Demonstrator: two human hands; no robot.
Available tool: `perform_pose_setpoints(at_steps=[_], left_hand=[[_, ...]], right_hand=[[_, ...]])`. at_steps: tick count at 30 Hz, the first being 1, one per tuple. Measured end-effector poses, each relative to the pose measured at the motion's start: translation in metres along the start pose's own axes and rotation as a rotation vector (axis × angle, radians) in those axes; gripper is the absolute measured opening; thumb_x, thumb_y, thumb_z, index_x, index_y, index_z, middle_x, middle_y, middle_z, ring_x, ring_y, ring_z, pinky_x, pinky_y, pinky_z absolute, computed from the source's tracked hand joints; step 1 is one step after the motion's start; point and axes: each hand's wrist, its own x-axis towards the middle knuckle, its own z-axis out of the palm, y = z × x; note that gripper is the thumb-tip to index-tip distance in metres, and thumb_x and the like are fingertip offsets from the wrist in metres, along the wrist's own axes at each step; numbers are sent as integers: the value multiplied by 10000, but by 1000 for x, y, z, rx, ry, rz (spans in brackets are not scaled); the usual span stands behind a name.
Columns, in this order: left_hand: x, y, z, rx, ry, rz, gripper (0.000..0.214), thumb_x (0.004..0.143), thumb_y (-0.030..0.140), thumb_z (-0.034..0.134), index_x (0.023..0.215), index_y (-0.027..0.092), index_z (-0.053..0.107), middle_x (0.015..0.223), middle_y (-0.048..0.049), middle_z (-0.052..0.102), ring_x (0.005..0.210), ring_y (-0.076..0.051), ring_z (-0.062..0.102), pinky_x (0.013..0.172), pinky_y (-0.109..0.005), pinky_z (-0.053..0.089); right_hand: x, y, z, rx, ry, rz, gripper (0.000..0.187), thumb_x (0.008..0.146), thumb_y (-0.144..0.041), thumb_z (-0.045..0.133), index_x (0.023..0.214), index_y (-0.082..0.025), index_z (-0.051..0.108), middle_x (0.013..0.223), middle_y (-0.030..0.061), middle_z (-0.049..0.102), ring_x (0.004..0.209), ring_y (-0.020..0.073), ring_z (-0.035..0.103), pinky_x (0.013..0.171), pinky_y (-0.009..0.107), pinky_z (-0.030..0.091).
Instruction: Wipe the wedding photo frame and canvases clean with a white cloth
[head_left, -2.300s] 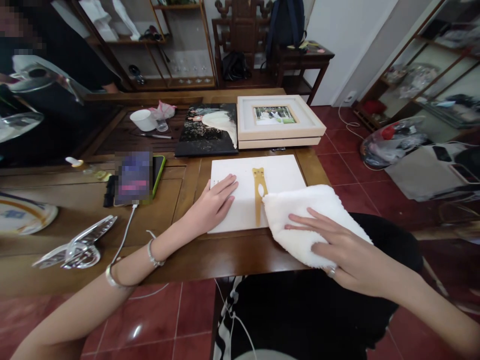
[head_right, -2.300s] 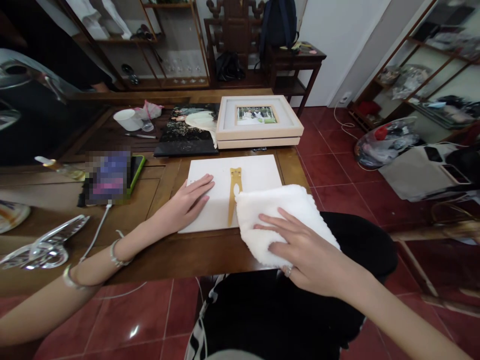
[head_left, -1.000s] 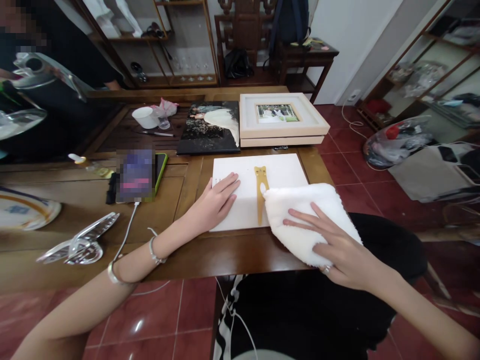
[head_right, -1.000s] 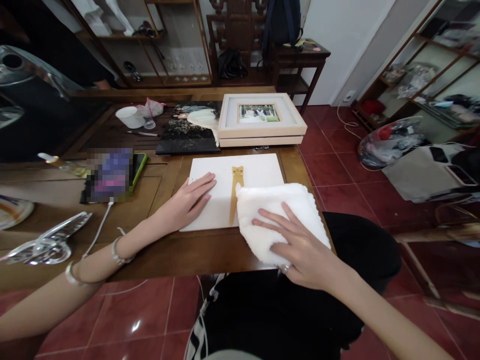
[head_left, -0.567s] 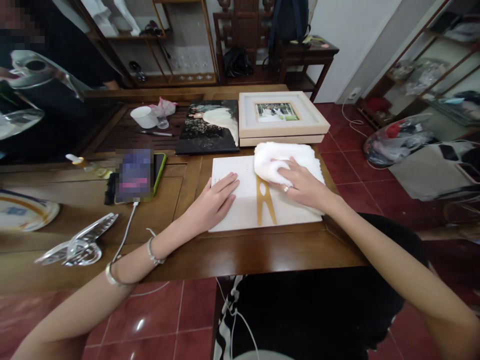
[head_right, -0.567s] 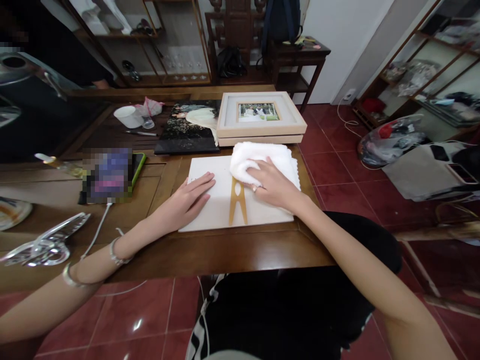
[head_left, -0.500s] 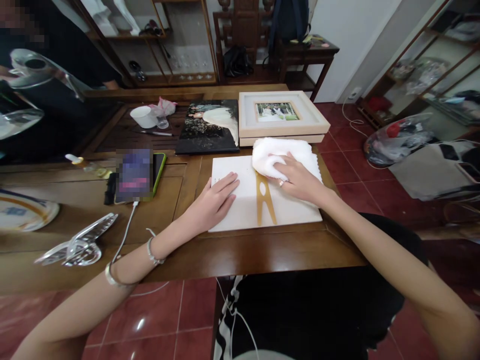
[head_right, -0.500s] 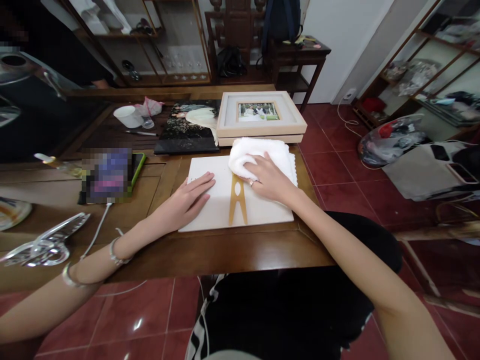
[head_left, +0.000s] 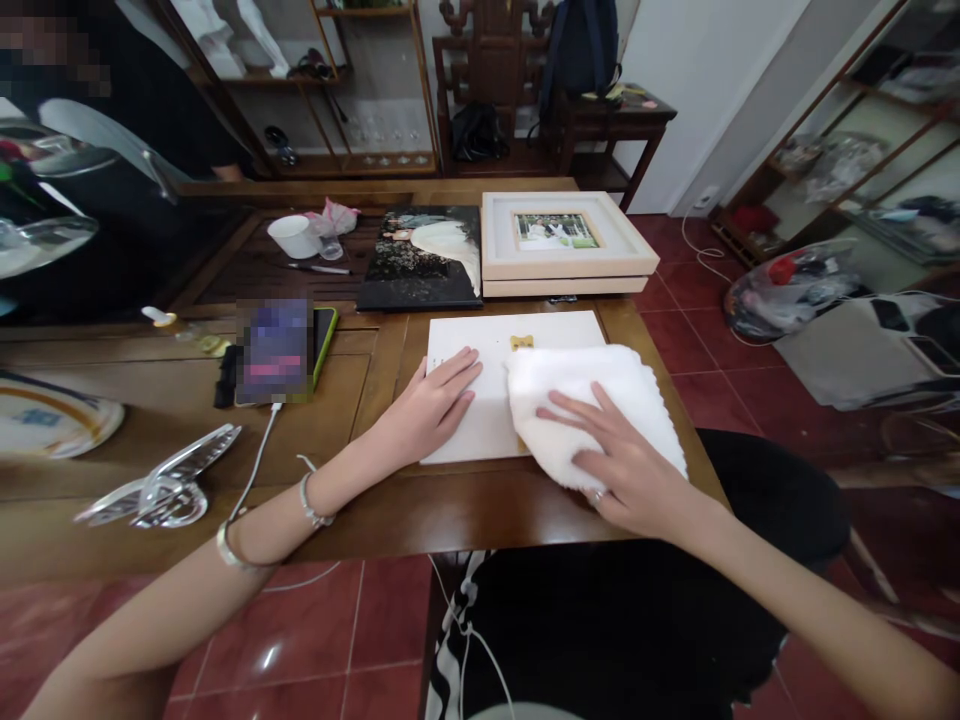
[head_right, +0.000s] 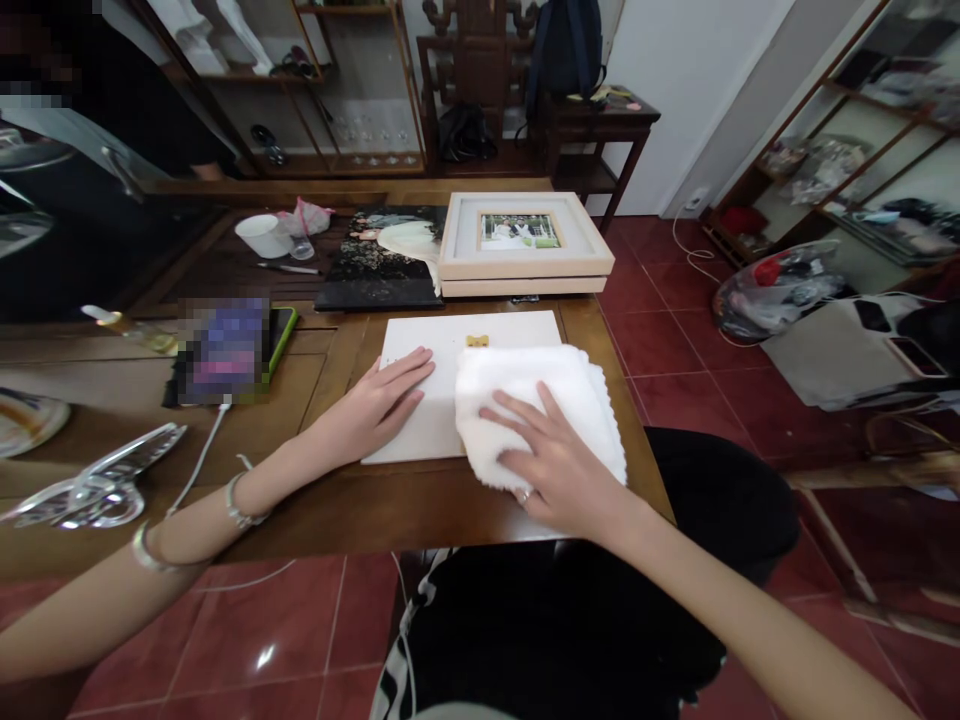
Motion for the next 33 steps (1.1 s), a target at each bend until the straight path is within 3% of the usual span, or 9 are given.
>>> perform_pose_setpoints(at_steps=[4,9,16,19,23,26,28,31,33], left_hand=[[0,1,0,-3,3,-4,449,1013,251,309,1424,135,447,1546,-163,396,1460,-277,320,1156,-604,271],[1,2,1,5,-1,-3,451,1013,250,310,1421,122,449,1543,-167,398,1459,-281,320,1156,-607,271],[1,1,0,5,-11,-2,456,1017,247,295,1429,114,439,1546,-172,390,1464,-286,309,1149,-620,274],[1,1,0,8,-4,4,454,1015,248,302,1425,114,444,1544,-172,394,1462,-292,311,1146,-624,277],[1,1,1,6,5,1,449,1015,254,312,1423,125,449,1542,-169,399,1458,-292,321,1148,-620,275],[1,1,1,-4,8,1,443,1016,260,319,1424,144,449,1542,-162,402,1460,-286,317,1151,-616,270],[1,0,1,-5,10,0,440,1017,262,320,1422,152,452,1543,-158,401,1460,-283,317,1154,-613,265],[1,0,1,0,9,2,443,1016,262,320,1421,140,454,1544,-163,398,1460,-288,315,1153,-615,265],[2,0,1,1,6,-1,445,1015,260,320,1419,136,456,1544,-164,397,1459,-291,318,1149,-618,271]], right_hand=[[-20,-18,-6,22,-47,-20,272,628,23,485,740,-192,608,1479,145,489,1460,337,287,1167,699,160],[-16,-11,-12,38,-86,-24,266,650,27,496,771,-175,620,1481,160,483,1461,322,292,1169,680,177],[23,34,-13,33,-79,34,206,768,-41,494,880,-149,629,1465,252,463,1436,308,352,1172,637,214],[44,55,-12,38,-85,59,236,785,-59,491,948,-152,633,1459,227,480,1428,312,365,1174,626,219],[72,76,-12,24,-46,136,205,893,-172,460,1006,-179,631,1266,152,640,1263,330,527,1138,613,280],[90,84,-12,11,-29,177,223,950,-261,410,923,-188,619,995,104,695,1075,317,597,1089,565,334],[100,86,-12,9,-18,199,230,954,-277,403,888,-189,605,929,96,679,1017,308,593,1034,531,372],[110,83,-7,-19,-22,207,227,946,-256,398,925,-176,609,950,115,671,1031,312,580,1001,529,376],[111,79,-2,-53,-33,186,225,925,-211,410,982,-159,622,1083,154,666,1121,320,563,1039,559,340]])
